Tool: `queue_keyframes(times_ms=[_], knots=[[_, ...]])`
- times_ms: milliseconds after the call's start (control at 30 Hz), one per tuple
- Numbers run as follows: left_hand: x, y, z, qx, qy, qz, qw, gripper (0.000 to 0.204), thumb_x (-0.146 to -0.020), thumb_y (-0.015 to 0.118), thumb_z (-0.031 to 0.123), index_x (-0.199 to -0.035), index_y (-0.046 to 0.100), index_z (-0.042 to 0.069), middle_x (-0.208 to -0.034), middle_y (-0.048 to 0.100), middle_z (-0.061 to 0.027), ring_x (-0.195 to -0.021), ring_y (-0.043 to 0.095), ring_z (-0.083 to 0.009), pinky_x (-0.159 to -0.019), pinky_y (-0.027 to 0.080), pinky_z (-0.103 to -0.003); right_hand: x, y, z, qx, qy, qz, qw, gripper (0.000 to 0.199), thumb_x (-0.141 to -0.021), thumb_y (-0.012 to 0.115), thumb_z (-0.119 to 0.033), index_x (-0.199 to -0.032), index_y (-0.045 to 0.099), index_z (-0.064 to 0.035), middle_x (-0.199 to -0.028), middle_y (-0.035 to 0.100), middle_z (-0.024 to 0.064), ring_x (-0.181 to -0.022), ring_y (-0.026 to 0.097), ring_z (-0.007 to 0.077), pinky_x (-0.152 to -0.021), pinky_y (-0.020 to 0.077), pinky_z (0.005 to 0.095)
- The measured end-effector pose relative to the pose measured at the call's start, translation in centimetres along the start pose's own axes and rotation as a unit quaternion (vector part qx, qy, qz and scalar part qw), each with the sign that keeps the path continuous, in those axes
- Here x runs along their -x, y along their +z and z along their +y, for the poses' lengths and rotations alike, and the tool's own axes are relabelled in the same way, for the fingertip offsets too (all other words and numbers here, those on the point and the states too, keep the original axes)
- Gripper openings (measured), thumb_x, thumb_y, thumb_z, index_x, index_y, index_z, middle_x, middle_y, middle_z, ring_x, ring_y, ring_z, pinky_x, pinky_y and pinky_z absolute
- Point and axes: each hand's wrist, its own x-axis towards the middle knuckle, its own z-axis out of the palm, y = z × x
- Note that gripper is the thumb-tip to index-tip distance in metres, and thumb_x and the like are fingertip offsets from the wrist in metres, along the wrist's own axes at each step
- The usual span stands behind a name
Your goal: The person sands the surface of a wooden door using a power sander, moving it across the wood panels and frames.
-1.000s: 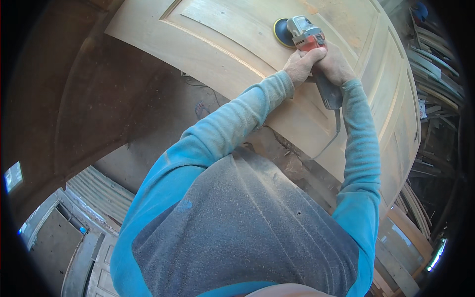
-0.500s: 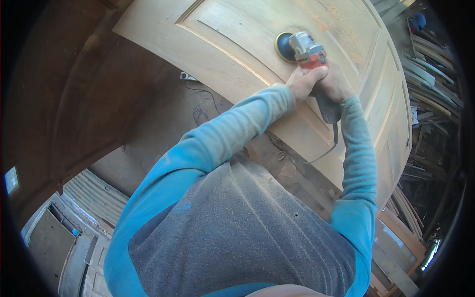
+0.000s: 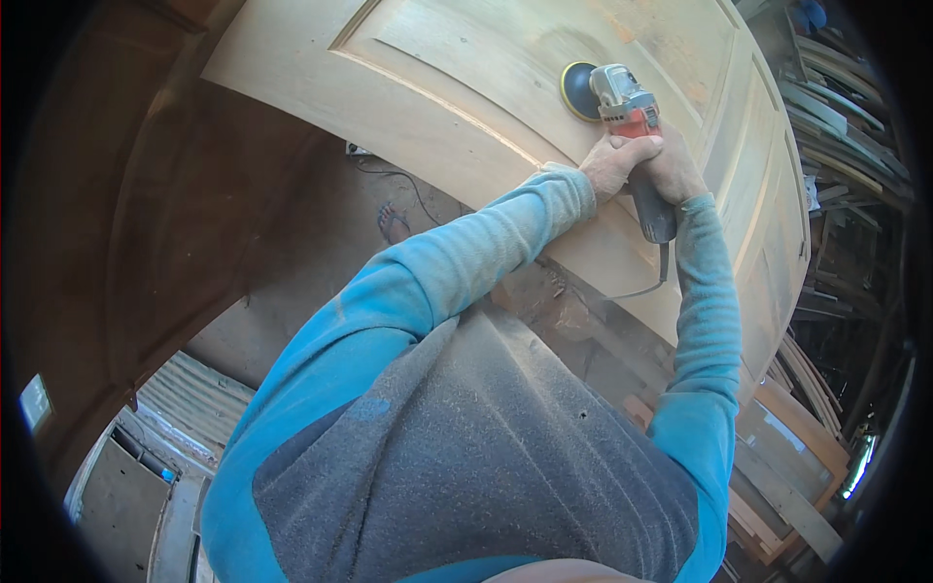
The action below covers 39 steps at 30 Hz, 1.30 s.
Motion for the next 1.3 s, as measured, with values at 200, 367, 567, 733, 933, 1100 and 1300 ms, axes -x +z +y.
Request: queue_keyframes(times_ms=[200,367,567,733,933,1100,1300], knots=[[-0.2,2.1,-4.8,-0.034,0.098,0.018,0.994,0.053,-0.097,0.065,0.043,-0.136,0.061,0.007,-0.120,0.068,-0.0067,-0.113,0.064,-0.0186,-0.097,0.053,-0.038,2.5,-0.2,3.9,0.014,-0.058,0.037,0.998,0.044,-0.083,0.076,-0.023,-0.119,0.065,-0.0012,-0.105,0.072,0.0110,-0.093,0.068,0.0192,-0.084,0.0559,0.0353],[-2.2,1.9,-3.8,-0.039,-0.024,0.000,0.999,0.050,-0.097,0.065,0.045,-0.130,0.063,0.008,-0.113,0.070,-0.0080,-0.105,0.068,-0.0189,-0.090,0.057,-0.039,1.9,-2.0,3.5,-0.053,0.013,0.036,0.998,0.043,-0.085,0.077,-0.024,-0.119,0.066,-0.0003,-0.100,0.072,0.0080,-0.091,0.068,0.0179,-0.083,0.0550,0.0339],[1.3,4.4,-7.1,-0.013,0.103,0.024,0.994,0.045,-0.098,0.065,0.035,-0.130,0.062,0.003,-0.116,0.069,-0.0069,-0.109,0.064,-0.0154,-0.098,0.050,-0.033,4.9,-2.0,4.5,-0.003,-0.094,-0.010,0.996,0.042,-0.086,0.074,-0.022,-0.121,0.064,-0.0006,-0.109,0.071,0.0099,-0.098,0.066,0.0191,-0.089,0.0536,0.0348],[-0.2,6.2,-6.4,-0.005,-0.001,0.019,1.000,0.059,-0.098,0.064,0.040,-0.144,0.052,0.006,-0.128,0.065,-0.0073,-0.121,0.060,-0.0179,-0.106,0.047,-0.036,4.7,-3.9,6.6,-0.028,0.025,0.014,0.999,0.043,-0.087,0.073,-0.025,-0.122,0.063,-0.0017,-0.110,0.072,0.0115,-0.099,0.067,0.0206,-0.089,0.0537,0.0355],[0.5,7.1,-10.6,-0.003,0.094,0.014,0.995,0.052,-0.094,0.071,0.035,-0.133,0.058,0.003,-0.115,0.068,-0.0068,-0.105,0.064,-0.0154,-0.094,0.052,-0.032,7.7,-3.8,8.9,0.010,-0.062,-0.007,0.998,0.046,-0.084,0.075,-0.026,-0.120,0.063,0.0000,-0.104,0.072,0.0106,-0.097,0.068,0.0232,-0.090,0.0531,0.0366],[0.2,8.3,-11.5,-0.027,0.054,0.018,0.998,0.063,-0.095,0.070,0.040,-0.145,0.050,0.006,-0.132,0.061,-0.0071,-0.121,0.059,-0.0170,-0.103,0.047,-0.035,8.6,-5.2,9.4,0.017,-0.061,-0.004,0.998,0.046,-0.086,0.074,-0.026,-0.122,0.062,0.0001,-0.105,0.072,0.0101,-0.097,0.067,0.0197,-0.090,0.0530,0.0359],[0.7,8.8,-11.9,-0.029,0.025,0.039,0.998,0.063,-0.096,0.068,0.038,-0.147,0.048,0.005,-0.133,0.060,-0.0075,-0.124,0.058,-0.0175,-0.106,0.046,-0.035,9.6,-5.4,9.3,-0.045,-0.002,-0.010,0.999,0.051,-0.084,0.075,-0.028,-0.125,0.062,-0.0007,-0.107,0.072,0.0124,-0.101,0.068,0.0257,-0.096,0.0508,0.0378]])
